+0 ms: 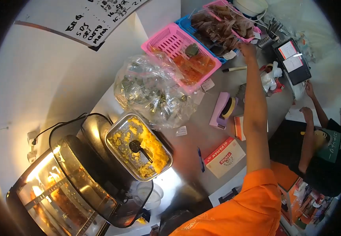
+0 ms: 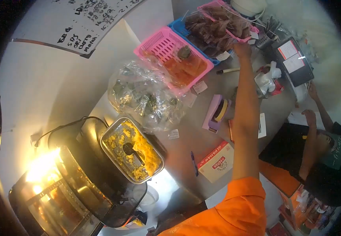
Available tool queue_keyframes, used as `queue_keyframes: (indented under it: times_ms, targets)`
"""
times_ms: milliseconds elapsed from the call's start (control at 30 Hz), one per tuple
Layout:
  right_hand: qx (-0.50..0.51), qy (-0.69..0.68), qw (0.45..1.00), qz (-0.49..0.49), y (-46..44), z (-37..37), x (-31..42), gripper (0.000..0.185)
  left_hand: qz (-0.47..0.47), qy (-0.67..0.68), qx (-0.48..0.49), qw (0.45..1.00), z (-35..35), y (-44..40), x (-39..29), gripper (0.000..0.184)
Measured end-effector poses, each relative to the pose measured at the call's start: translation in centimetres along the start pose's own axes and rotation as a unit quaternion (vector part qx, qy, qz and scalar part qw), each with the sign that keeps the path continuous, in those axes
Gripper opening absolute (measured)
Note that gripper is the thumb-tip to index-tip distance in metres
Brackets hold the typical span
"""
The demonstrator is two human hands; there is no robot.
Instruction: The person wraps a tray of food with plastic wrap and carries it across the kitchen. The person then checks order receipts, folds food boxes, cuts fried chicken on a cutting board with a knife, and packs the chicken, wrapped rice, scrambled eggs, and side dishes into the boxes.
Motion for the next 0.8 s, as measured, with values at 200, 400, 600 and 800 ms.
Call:
queue_keyframes:
  times_ms: [200, 400, 600, 800]
  targets:
    - [-0.031, -0.139, 0.987, 0.069, -1.6, 3.4, 2.0, 0.018, 0.004, 0.000, 0.000, 1.000, 0.3, 0.4, 0.6, 0.029]
    - [-0.078, -0.256, 0.955, 0.128, 1.4, 8.6, 6.0, 0.027, -0.001, -0.003, 0.013, 1.000, -0.5, 0.1, 0.5, 0.028]
    - [0.161, -0.380, 0.910, 0.038, 13.8, 9.6, 8.2, 0.040, -0.040, 0.009, 0.031, 0.999, -1.4, -0.1, 0.8, 0.028]
    - [0.406, -0.329, 0.852, -0.039, 36.4, 15.2, 12.5, 0.025, -0.151, -0.006, 0.069, 0.986, -3.1, -0.3, 4.2, 0.028]
Point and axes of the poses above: each hand's wrist, its own y-axis away from the middle knuckle, its own z-axis out of the back of the hand, x = y × z, the point moved 3 cm from there along -y, towards the middle knuckle, and after that the axes turned 6 degrees about y, right-handed, at the moved point
